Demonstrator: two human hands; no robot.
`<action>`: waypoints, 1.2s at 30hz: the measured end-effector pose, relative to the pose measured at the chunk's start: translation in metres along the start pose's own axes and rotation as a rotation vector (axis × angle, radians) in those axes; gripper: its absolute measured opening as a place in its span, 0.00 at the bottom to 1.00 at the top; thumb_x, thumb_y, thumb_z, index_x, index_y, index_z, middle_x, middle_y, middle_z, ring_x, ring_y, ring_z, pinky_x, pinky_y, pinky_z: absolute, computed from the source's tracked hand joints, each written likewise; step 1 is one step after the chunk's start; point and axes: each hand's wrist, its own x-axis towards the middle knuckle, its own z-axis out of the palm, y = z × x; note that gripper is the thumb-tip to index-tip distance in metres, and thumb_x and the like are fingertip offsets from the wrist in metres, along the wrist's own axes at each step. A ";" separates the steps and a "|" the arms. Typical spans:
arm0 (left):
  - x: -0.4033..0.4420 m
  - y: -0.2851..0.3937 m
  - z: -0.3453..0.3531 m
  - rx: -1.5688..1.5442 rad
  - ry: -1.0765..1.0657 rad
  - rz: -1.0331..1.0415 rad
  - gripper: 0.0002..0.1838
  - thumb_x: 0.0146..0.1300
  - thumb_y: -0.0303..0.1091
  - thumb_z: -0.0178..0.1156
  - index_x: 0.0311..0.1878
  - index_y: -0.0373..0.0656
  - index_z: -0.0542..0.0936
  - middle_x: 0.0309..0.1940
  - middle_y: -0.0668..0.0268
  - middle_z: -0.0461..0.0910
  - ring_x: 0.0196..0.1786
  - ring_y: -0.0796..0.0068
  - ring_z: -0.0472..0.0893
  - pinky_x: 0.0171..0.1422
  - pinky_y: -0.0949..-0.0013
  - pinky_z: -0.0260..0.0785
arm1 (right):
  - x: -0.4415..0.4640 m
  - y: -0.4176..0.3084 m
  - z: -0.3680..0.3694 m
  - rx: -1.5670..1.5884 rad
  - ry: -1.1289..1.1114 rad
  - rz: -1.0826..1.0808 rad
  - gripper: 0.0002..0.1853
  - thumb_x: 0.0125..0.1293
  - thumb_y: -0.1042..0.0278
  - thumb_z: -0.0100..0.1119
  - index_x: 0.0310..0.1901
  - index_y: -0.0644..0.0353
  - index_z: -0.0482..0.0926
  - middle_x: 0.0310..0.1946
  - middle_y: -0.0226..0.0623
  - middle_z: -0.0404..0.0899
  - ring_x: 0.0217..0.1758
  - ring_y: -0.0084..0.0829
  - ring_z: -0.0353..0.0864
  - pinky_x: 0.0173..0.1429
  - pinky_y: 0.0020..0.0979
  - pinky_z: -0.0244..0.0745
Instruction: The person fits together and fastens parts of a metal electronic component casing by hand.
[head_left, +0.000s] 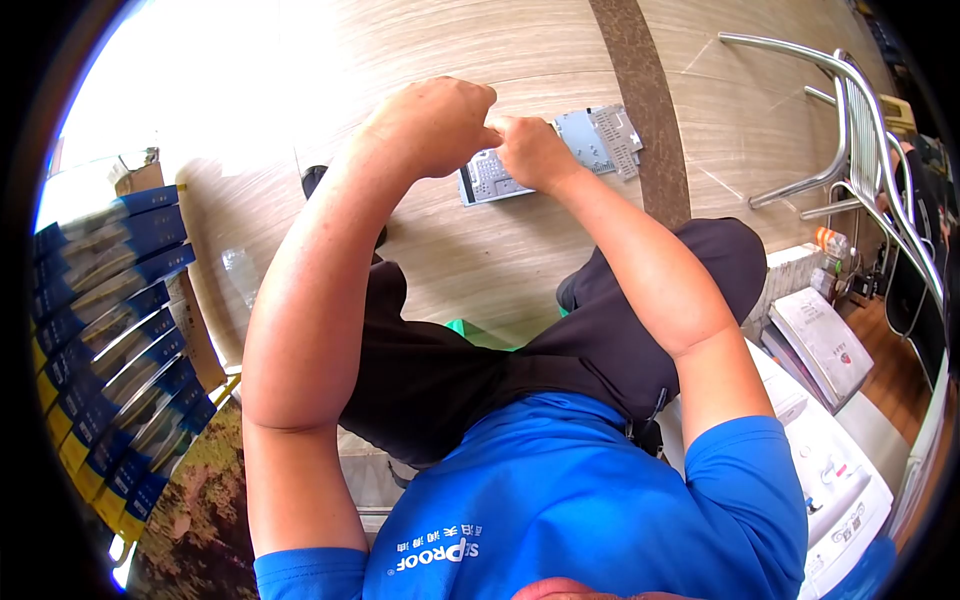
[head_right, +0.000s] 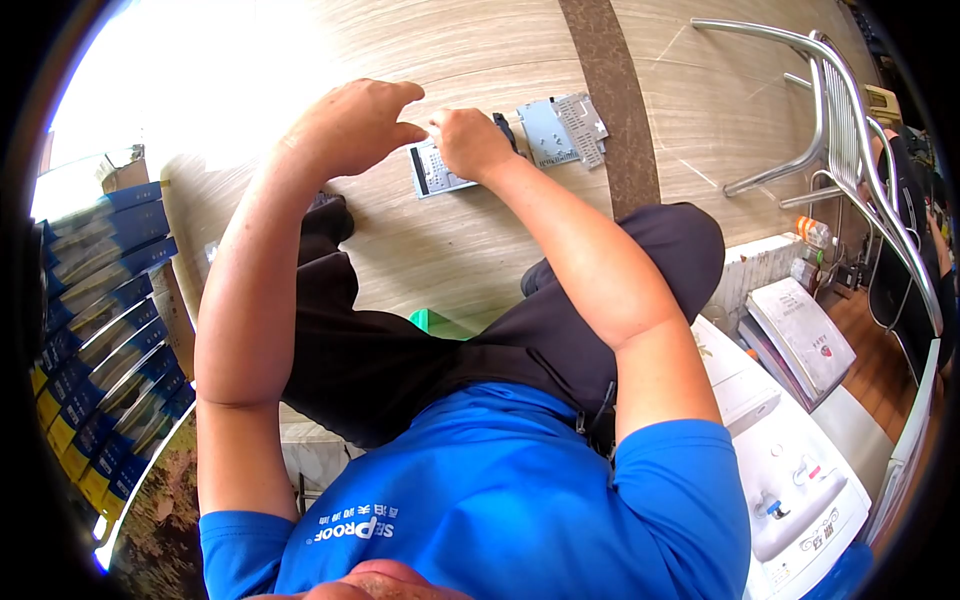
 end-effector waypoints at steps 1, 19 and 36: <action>0.000 0.000 -0.001 0.002 -0.010 -0.003 0.26 0.67 0.45 0.63 0.65 0.45 0.76 0.51 0.55 0.85 0.59 0.55 0.81 0.63 0.54 0.73 | 0.000 0.000 0.001 0.000 0.000 0.000 0.13 0.68 0.66 0.56 0.45 0.67 0.84 0.39 0.55 0.85 0.46 0.52 0.85 0.54 0.46 0.79; -0.001 0.000 -0.001 0.004 -0.017 -0.020 0.27 0.67 0.46 0.63 0.66 0.45 0.76 0.52 0.55 0.84 0.61 0.55 0.80 0.65 0.54 0.72 | -0.001 -0.002 0.003 0.041 0.015 0.049 0.13 0.69 0.62 0.57 0.41 0.65 0.84 0.37 0.54 0.85 0.45 0.52 0.85 0.53 0.45 0.79; 0.001 -0.001 0.002 0.016 0.005 0.001 0.26 0.67 0.46 0.63 0.65 0.44 0.76 0.51 0.54 0.85 0.59 0.55 0.81 0.64 0.54 0.72 | -0.002 -0.009 -0.007 0.065 -0.062 0.000 0.12 0.69 0.64 0.57 0.42 0.61 0.86 0.37 0.52 0.85 0.44 0.52 0.84 0.51 0.46 0.78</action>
